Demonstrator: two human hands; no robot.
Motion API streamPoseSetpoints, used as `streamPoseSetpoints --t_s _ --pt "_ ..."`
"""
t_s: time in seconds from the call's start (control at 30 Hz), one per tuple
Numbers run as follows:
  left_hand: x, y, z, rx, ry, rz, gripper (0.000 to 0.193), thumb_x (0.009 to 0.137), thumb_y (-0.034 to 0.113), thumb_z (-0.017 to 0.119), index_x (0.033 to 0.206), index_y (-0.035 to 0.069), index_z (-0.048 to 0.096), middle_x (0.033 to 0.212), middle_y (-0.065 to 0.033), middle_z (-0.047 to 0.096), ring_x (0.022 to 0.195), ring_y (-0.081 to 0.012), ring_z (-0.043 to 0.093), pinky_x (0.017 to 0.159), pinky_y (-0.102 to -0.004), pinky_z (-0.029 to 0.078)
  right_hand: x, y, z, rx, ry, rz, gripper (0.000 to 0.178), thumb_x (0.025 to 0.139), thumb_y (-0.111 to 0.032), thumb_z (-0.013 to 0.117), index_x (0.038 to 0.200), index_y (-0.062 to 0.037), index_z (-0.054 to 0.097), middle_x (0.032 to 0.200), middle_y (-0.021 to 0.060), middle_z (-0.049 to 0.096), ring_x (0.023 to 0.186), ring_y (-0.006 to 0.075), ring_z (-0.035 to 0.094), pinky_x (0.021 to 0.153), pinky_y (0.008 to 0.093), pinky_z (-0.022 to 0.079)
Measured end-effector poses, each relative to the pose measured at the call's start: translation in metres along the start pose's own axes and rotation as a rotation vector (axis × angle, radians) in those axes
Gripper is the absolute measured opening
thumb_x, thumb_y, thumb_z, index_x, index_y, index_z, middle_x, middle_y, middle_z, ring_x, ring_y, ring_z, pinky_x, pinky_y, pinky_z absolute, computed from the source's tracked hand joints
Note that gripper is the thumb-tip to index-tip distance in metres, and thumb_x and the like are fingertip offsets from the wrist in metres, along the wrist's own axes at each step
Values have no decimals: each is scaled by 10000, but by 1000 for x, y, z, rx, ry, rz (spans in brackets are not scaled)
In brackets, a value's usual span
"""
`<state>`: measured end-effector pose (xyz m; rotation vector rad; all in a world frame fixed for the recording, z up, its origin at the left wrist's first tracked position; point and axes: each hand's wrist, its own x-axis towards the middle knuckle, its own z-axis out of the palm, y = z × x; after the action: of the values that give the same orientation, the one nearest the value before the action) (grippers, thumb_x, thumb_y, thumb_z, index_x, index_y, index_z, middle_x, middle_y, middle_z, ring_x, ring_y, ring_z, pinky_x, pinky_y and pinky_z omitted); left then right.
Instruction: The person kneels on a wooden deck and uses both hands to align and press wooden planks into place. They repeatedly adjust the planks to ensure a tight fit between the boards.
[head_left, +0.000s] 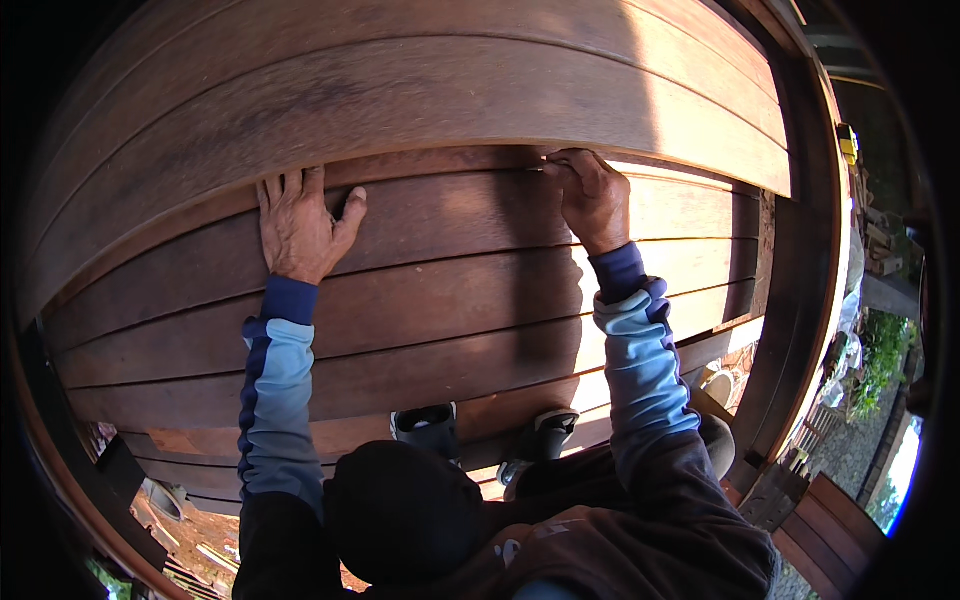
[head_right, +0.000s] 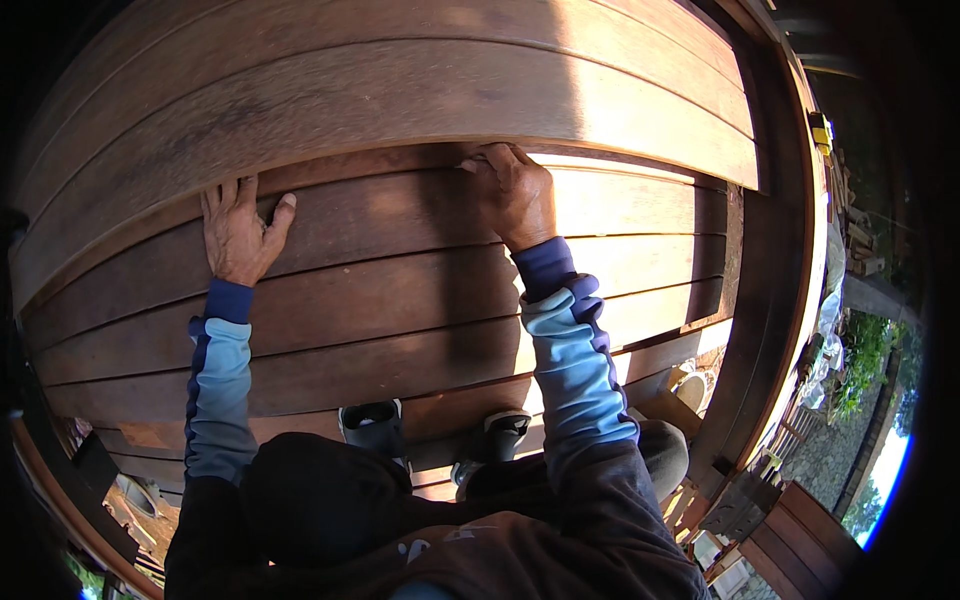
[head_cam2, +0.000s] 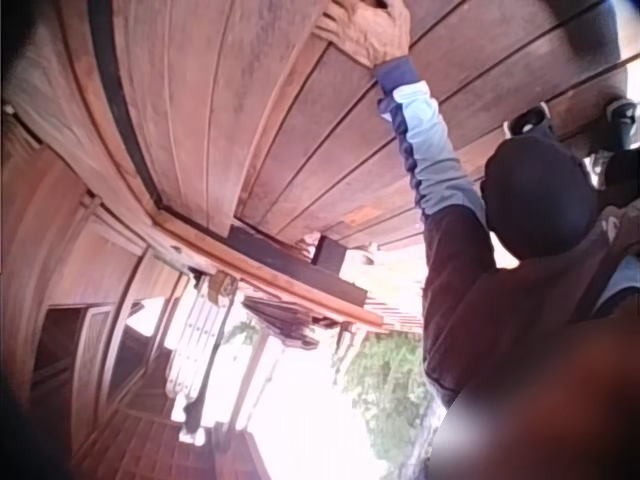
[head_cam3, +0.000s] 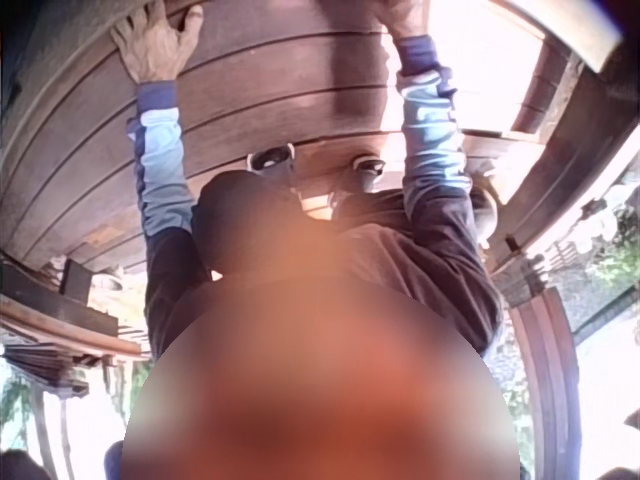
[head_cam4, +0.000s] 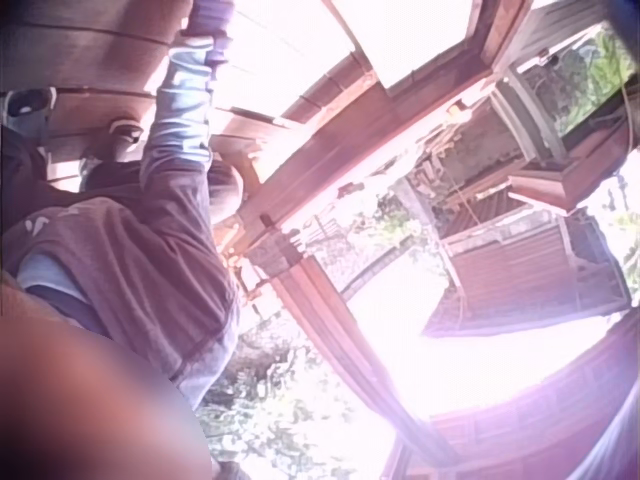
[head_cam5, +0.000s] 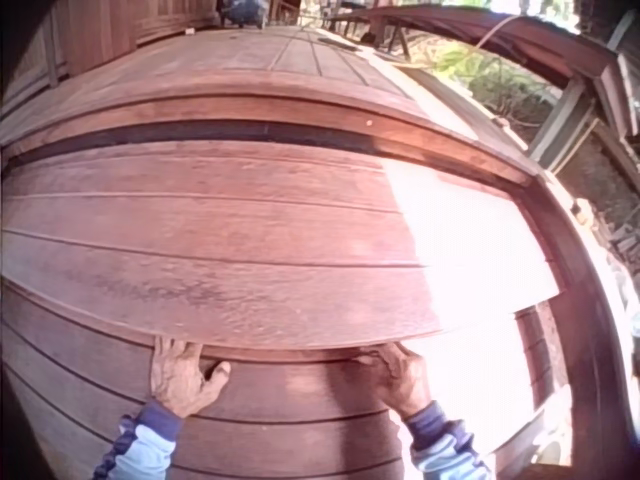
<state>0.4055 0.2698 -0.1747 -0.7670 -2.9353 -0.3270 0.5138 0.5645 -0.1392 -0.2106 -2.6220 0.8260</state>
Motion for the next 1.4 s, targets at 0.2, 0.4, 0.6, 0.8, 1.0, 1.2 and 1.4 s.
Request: streamPoseSetpoints --t_s 0.2,0.4,0.6,0.8,1.0,1.2,1.4 --pt "0 -2 2 -5 32 7 656 820 469 597 1191 -72 582 1245 -256 495 1237 -458 388 1059 -573 301 -1 8 -1 -61 -15 -140 85 838 38 618 909 -5 632 796 106 676 659 211 659 611 289 527" --pt "-2 -3 5 7 21 1 679 813 497 592 1193 -65 584 1228 -264 512 1230 -452 403 1056 -569 314 -8 11 3 335 65 217 79 808 54 636 872 13 616 774 83 662 668 125 643 614 265 522" --pt "1 -3 4 4 17 11 667 812 489 603 1201 -52 586 1238 -257 505 1226 -449 406 1054 -572 310 -5 23 1 -2 -57 -11 104 816 79 625 895 12 623 834 95 684 687 155 662 596 269 523" --pt "-3 1 0 3 -11 -29 642 804 446 639 1187 -67 593 1271 -245 494 1240 -435 395 1057 -550 312 -12 17 8 291 154 108 88 818 67 619 879 4 615 785 66 666 656 116 627 592 254 522" --pt "-3 0 3 20 15 -3 637 811 461 616 1172 -63 603 1247 -245 503 1220 -435 411 1051 -555 316 -8 22 -5 496 190 141 56 861 38 601 901 1 603 794 73 643 675 148 624 604 288 534" --pt "2 -3 5 24 29 15 625 827 474 579 1154 -58 611 1223 -262 513 1209 -448 420 1053 -568 310 -27 2 -28 -194 -28 97 185 847 104 465 940 12 596 951 132 657 816 271 662 715 321 546" --pt "0 1 0 -6 19 -4 606 842 445 564 1172 -63 593 1238 -277 508 1225 -457 404 1060 -569 294 -23 -22 -28 -841 -345 -499 377 824 -140 524 1141 55 585 1184 210 587 1148 344 545 1045 464 365"
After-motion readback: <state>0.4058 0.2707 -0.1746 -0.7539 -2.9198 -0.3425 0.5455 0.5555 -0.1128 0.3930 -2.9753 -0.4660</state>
